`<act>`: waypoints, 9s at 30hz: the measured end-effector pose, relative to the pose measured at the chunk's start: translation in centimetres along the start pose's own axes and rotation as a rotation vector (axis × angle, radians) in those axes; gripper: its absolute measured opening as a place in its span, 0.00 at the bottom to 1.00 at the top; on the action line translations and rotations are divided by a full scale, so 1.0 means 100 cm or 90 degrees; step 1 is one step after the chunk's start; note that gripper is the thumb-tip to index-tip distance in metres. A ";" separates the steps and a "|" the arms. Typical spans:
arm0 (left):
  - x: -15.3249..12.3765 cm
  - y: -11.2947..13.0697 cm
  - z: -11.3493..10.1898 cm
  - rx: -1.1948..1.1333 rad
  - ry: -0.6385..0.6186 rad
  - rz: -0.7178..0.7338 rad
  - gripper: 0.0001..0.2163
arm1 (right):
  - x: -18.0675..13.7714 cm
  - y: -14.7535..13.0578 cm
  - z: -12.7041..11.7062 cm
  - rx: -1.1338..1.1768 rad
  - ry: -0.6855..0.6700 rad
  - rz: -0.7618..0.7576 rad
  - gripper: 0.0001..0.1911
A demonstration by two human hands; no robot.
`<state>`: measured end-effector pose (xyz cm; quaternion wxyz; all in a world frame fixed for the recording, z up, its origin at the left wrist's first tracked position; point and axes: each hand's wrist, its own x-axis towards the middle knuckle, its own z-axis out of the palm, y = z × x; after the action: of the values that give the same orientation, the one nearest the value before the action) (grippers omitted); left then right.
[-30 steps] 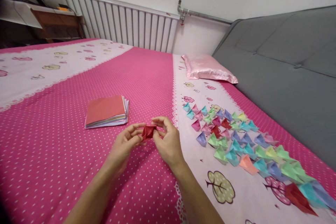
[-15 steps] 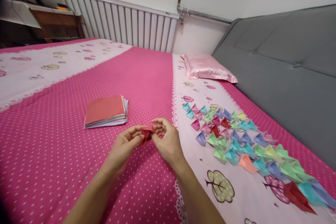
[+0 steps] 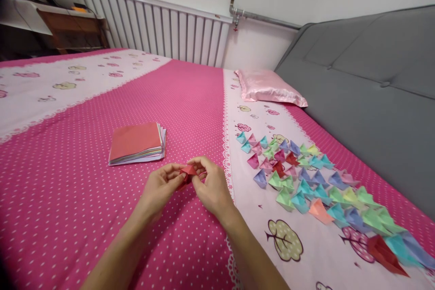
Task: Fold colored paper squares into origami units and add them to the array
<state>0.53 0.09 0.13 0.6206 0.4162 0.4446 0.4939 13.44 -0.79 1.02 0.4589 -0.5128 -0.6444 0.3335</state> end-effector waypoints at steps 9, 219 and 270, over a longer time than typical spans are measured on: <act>0.000 -0.003 -0.001 0.039 -0.004 -0.010 0.07 | 0.000 -0.003 -0.001 -0.063 -0.022 -0.008 0.14; 0.001 0.004 -0.007 0.031 -0.070 0.009 0.11 | -0.013 -0.028 0.002 -0.213 0.108 -0.036 0.09; -0.001 0.002 -0.011 -0.014 -0.070 -0.070 0.07 | -0.012 -0.021 -0.001 -0.128 0.066 -0.008 0.11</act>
<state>-0.56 0.11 0.07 0.6750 0.4107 0.4263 0.4405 12.80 -2.53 2.66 0.4401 -0.5686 -0.6532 0.2373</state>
